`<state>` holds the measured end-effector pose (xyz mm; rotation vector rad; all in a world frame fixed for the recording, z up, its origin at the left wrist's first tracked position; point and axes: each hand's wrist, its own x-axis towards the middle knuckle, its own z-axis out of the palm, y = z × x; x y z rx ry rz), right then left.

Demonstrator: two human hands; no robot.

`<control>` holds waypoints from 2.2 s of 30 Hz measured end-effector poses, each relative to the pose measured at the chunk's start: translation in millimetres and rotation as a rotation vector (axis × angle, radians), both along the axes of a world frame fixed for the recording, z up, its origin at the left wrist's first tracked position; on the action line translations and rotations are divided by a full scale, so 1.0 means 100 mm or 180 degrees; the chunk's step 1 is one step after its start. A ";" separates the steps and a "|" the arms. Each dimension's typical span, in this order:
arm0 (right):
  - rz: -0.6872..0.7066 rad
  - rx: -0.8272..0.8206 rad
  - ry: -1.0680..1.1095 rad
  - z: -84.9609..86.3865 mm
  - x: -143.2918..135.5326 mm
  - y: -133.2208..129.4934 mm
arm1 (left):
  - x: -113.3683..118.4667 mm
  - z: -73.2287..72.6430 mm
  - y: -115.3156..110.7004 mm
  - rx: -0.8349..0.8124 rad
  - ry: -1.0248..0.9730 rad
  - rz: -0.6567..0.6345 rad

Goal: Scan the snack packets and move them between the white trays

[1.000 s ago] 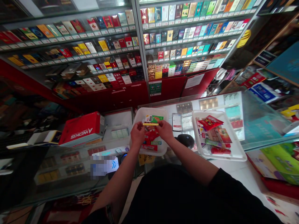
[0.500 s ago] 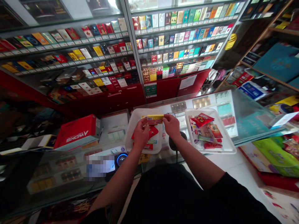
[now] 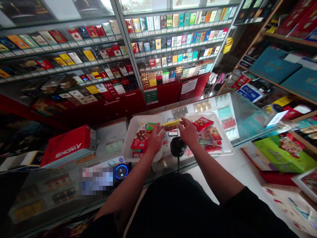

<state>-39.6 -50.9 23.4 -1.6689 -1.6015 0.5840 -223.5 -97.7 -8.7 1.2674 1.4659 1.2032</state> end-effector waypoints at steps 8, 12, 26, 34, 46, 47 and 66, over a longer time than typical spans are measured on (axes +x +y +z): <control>-0.0047 -0.0138 -0.0339 -0.14 0.31 -0.03 | 0.25 -0.07 0.10 -0.0308 -0.0027 -0.0135; -0.0053 -0.0209 -0.0414 -0.15 0.39 -0.04 | 0.32 -0.13 0.16 -0.0452 0.0309 -0.0181; -0.0001 -0.0354 -0.0396 -0.21 0.56 -0.06 | 0.45 -0.21 0.17 -0.0428 0.0455 -0.0197; -0.0043 -0.0098 -0.0010 -0.24 0.63 -0.01 | 0.51 -0.11 0.17 -0.0142 0.0171 -0.0198; -0.0248 0.0075 0.0115 -0.01 0.90 0.06 | 0.85 0.16 0.24 0.0343 -0.0142 -0.0374; -0.0278 0.0081 0.0139 0.00 0.94 0.07 | 0.89 0.18 0.25 0.0349 -0.0148 -0.0412; -0.0790 -0.0037 0.0387 0.00 1.88 0.15 | 1.94 0.10 0.55 0.0717 0.0445 -0.0706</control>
